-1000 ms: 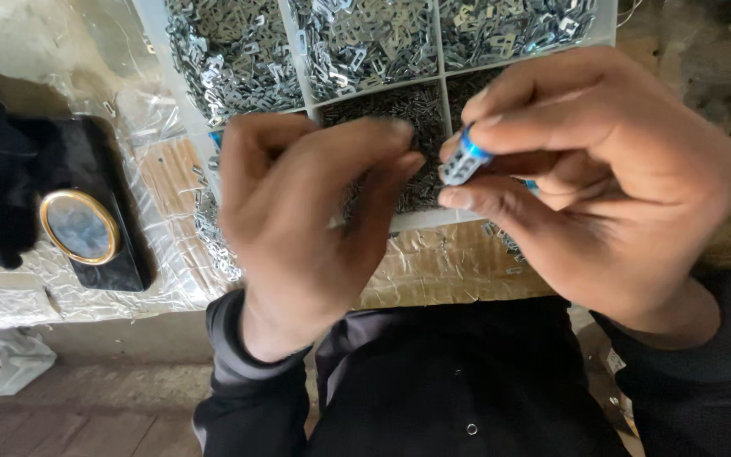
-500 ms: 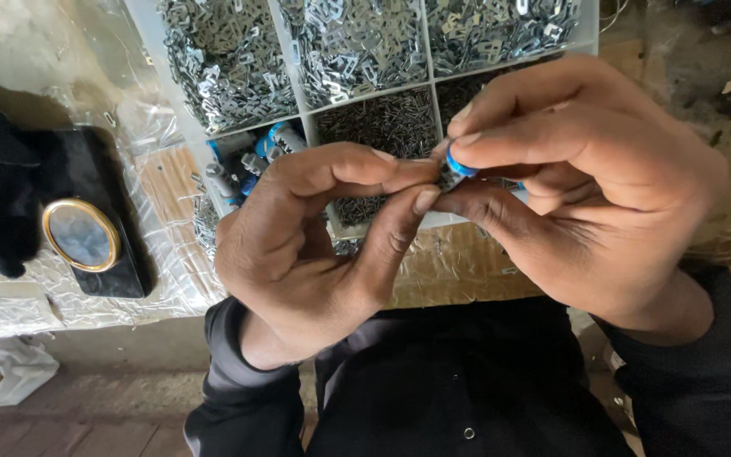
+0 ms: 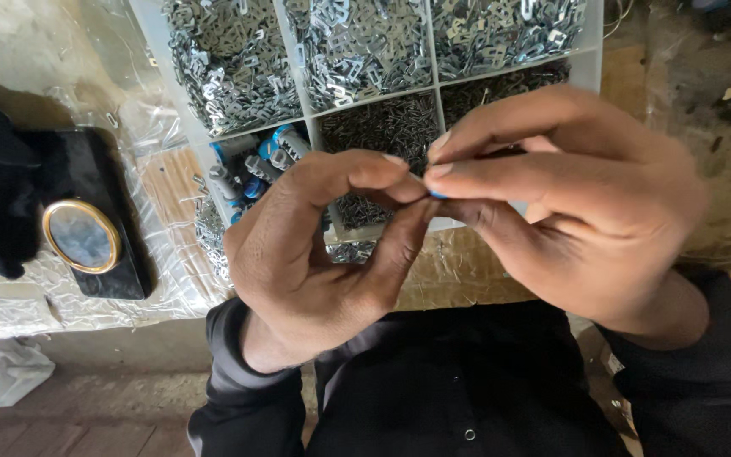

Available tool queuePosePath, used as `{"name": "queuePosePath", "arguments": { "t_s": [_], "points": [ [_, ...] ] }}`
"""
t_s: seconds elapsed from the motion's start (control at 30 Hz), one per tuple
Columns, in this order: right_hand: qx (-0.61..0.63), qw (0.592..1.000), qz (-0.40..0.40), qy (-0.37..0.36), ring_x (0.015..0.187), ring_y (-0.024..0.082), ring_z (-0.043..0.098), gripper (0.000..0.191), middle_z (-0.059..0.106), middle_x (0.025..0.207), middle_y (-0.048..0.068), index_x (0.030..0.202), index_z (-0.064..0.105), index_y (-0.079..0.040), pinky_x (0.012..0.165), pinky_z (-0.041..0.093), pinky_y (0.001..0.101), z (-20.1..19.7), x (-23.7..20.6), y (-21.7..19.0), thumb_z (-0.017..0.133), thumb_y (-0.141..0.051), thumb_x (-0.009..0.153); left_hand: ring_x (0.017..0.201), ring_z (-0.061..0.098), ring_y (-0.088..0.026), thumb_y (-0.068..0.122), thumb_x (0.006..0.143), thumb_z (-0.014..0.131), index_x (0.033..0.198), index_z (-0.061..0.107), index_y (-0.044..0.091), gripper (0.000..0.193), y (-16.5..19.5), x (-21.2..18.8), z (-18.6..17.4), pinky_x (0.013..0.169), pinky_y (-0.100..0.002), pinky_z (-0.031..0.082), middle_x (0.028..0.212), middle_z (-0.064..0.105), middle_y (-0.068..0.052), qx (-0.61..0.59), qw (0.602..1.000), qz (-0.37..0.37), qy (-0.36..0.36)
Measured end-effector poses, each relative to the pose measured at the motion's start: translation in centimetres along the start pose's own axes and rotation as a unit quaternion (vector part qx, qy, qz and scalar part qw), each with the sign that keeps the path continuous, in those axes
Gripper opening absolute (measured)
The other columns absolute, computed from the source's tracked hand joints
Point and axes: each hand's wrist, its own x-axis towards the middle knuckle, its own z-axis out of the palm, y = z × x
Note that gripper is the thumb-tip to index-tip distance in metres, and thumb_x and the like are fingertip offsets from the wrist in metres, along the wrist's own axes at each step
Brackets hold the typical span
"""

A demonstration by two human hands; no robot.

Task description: The person sits at a workbench assembling small lock cylinders. They pick tiny pins and springs from a compartment box, insert them into the cylinder body by hand, press the blue cap into place, and insert a key to test the mechanism, setting finished cylinders aside.

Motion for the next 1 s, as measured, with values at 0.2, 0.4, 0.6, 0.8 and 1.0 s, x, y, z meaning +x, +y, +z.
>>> {"name": "queuePosePath", "arguments": {
  "t_s": [0.2, 0.4, 0.6, 0.8, 1.0],
  "points": [
    [0.060, 0.998, 0.004, 0.002, 0.080, 0.011, 0.075, 0.021, 0.072, 0.109, 0.017, 0.102, 0.074, 0.000, 0.060, 0.055, 0.0181, 0.4, 1.2, -0.2, 0.082, 0.006, 0.084, 0.084, 0.073, -0.014, 0.007, 0.097, 0.084, 0.115, 0.062, 0.001, 0.029, -0.2, 1.8, 0.1, 0.071, -0.024, 0.061, 0.097, 0.073, -0.010, -0.010, 0.999, 0.012, 0.029],
    [0.061, 0.996, 0.063, 0.010, 0.069, 0.004, 0.059, 0.030, 0.066, 0.123, 0.025, 0.116, 0.062, 0.011, 0.065, 0.055, 0.0190, -0.8, 0.1, 0.3, 0.075, 0.008, 0.089, 0.080, 0.060, -0.021, 0.010, 0.096, 0.081, 0.114, 0.068, 0.002, 0.023, -0.7, 2.1, -0.1, 0.072, -0.040, 0.049, 0.102, 0.074, -0.006, 0.301, 0.943, 0.134, -0.039],
    [0.059, 0.998, 0.038, 0.006, 0.070, 0.005, 0.063, 0.028, 0.065, 0.123, 0.026, 0.112, 0.063, 0.012, 0.063, 0.052, 0.0176, -0.8, -0.3, 1.0, 0.079, 0.008, 0.089, 0.087, 0.069, -0.016, -0.002, 0.101, 0.080, 0.123, 0.060, 0.001, 0.030, -0.4, 0.2, 0.2, 0.073, -0.027, 0.057, 0.106, 0.073, -0.010, 0.061, 0.997, 0.037, 0.024],
    [0.089, 0.995, 0.044, 0.004, 0.085, 0.015, 0.069, 0.030, 0.062, 0.117, 0.028, 0.106, 0.062, 0.013, 0.075, 0.062, 0.0229, -0.5, -0.7, 0.7, 0.080, 0.008, 0.083, 0.096, 0.076, -0.018, -0.008, 0.103, 0.072, 0.129, 0.042, -0.002, 0.040, -0.3, -0.7, 1.5, 0.084, -0.025, 0.066, 0.103, 0.069, -0.019, -0.167, 0.985, -0.028, 0.041],
    [0.083, 0.996, 0.021, 0.010, 0.091, 0.021, 0.075, 0.025, 0.062, 0.109, 0.026, 0.099, 0.062, 0.011, 0.074, 0.065, 0.0237, -0.2, -0.8, 0.9, 0.081, 0.008, 0.083, 0.095, 0.075, -0.018, -0.008, 0.101, 0.073, 0.123, 0.041, 0.001, 0.040, -1.0, -1.4, 1.7, 0.080, -0.025, 0.066, 0.103, 0.067, -0.016, -0.157, 0.986, -0.012, 0.062]
  ]
}}
